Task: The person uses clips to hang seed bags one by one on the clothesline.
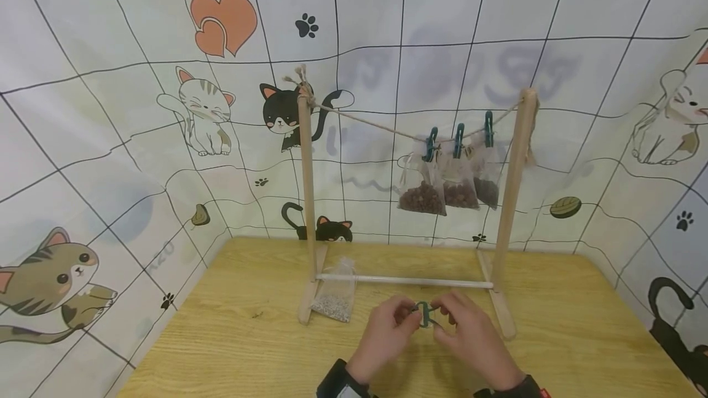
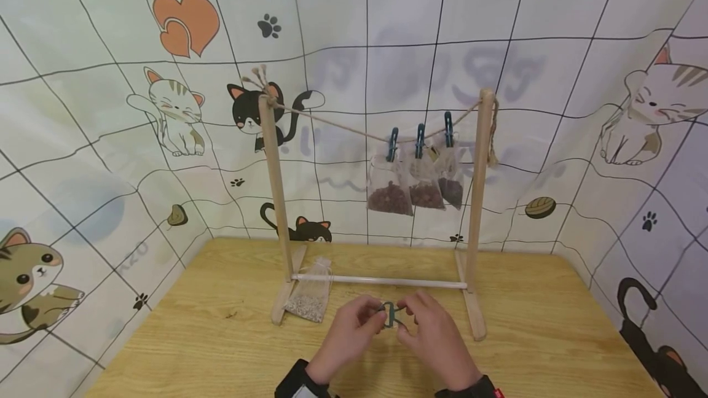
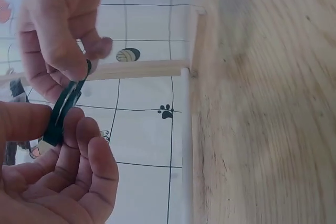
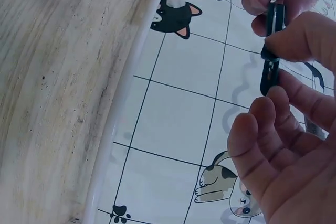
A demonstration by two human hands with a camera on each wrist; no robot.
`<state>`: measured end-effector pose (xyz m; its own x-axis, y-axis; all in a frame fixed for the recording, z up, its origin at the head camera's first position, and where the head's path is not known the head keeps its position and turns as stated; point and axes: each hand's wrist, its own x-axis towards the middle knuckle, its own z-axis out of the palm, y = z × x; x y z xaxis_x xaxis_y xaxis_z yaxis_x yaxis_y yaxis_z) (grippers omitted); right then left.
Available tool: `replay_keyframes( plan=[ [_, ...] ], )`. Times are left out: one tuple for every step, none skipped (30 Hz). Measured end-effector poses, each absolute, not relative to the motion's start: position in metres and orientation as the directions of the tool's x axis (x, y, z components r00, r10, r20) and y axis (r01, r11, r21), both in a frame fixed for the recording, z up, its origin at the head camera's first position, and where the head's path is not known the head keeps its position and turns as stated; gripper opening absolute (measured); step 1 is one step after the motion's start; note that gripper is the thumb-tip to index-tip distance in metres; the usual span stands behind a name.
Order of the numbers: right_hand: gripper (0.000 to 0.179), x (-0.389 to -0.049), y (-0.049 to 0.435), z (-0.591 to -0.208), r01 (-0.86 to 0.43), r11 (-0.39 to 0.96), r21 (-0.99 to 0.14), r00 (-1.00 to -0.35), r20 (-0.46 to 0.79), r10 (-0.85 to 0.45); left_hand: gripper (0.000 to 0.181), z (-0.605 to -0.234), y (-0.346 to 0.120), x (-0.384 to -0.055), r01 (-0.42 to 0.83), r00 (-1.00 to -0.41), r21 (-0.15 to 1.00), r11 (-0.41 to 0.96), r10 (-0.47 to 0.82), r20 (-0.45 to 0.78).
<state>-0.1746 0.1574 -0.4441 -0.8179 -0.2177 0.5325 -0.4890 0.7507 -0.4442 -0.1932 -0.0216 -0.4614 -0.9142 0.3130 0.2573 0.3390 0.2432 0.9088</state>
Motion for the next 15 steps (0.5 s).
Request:
replay_keyframes(
  plan=[
    [0.039,-0.175,0.158,-0.445,-0.49,0.75,-0.445,-0.817,0.534,-0.217,0.017,-0.461,-0.022,-0.194,0.322,-0.919,0.92,0.224,0.307,0.247],
    [0.041,-0.175,0.158,-0.445,-0.494,0.745,-0.448,-0.815,0.538,-0.217,0.017,-0.46,-0.022,-0.194,0.3,-0.925,0.932,0.203,0.302,0.232],
    [0.044,-0.176,0.159,-0.446,-0.498,0.735,-0.46,-0.813,0.541,-0.213,0.017,-0.459,-0.023,-0.194,0.277,-0.93,0.943,0.183,0.297,0.215],
    [0.047,-0.177,0.16,-0.446,-0.506,0.722,-0.472,-0.81,0.547,-0.21,0.018,-0.458,-0.023,-0.195,0.252,-0.936,0.954,0.164,0.292,0.197],
    [0.05,-0.178,0.161,-0.447,-0.518,0.702,-0.489,-0.805,0.556,-0.207,0.018,-0.457,-0.023,-0.195,0.227,-0.941,0.963,0.146,0.288,0.179],
    [0.052,-0.178,0.162,-0.447,-0.529,0.68,-0.509,-0.801,0.563,-0.202,0.019,-0.456,-0.023,-0.195,0.199,-0.945,0.972,0.123,0.286,0.157],
    [0.053,-0.179,0.163,-0.447,-0.542,0.655,-0.526,-0.796,0.572,-0.199,0.02,-0.455,-0.024,-0.195,0.176,-0.948,0.979,0.103,0.287,0.14],
    [0.053,-0.179,0.163,-0.447,-0.556,0.628,-0.544,-0.79,0.581,-0.196,0.02,-0.454,-0.024,-0.194,0.151,-0.949,0.985,0.084,0.291,0.121],
    [0.053,-0.179,0.164,-0.447,-0.571,0.6,-0.56,-0.784,0.589,-0.196,0.021,-0.453,-0.025,-0.195,0.134,-0.949,0.989,0.067,0.296,0.108],
    [0.053,-0.18,0.165,-0.447,-0.581,0.578,-0.573,-0.781,0.593,-0.196,0.021,-0.452,-0.025,-0.194,0.114,-0.948,0.992,0.05,0.303,0.093],
    [0.052,-0.18,0.165,-0.446,-0.589,0.557,-0.585,-0.779,0.596,-0.197,0.022,-0.452,-0.025,-0.194,0.096,-0.946,0.995,0.03,0.314,0.081],
    [0.051,-0.18,0.166,-0.446,-0.598,0.537,-0.594,-0.775,0.6,-0.199,0.022,-0.451,-0.025,-0.194,0.076,-0.943,0.997,0.013,0.325,0.068],
    [0.051,-0.18,0.166,-0.446,-0.605,0.52,-0.603,-0.772,0.603,-0.2,0.022,-0.451,-0.026,-0.194,0.06,-0.94,0.998,0.001,0.337,0.056],
    [0.05,-0.179,0.166,-0.446,-0.611,0.503,-0.611,-0.771,0.603,-0.204,0.022,-0.45,-0.026,-0.194,0.042,-0.936,0.999,-0.012,0.348,0.044],
    [0.05,-0.179,0.166,-0.446,-0.617,0.486,-0.618,-0.769,0.606,-0.206,0.022,-0.45,-0.026,-0.195,0.028,-0.932,0.999,-0.024,0.36,0.034]
  ],
)
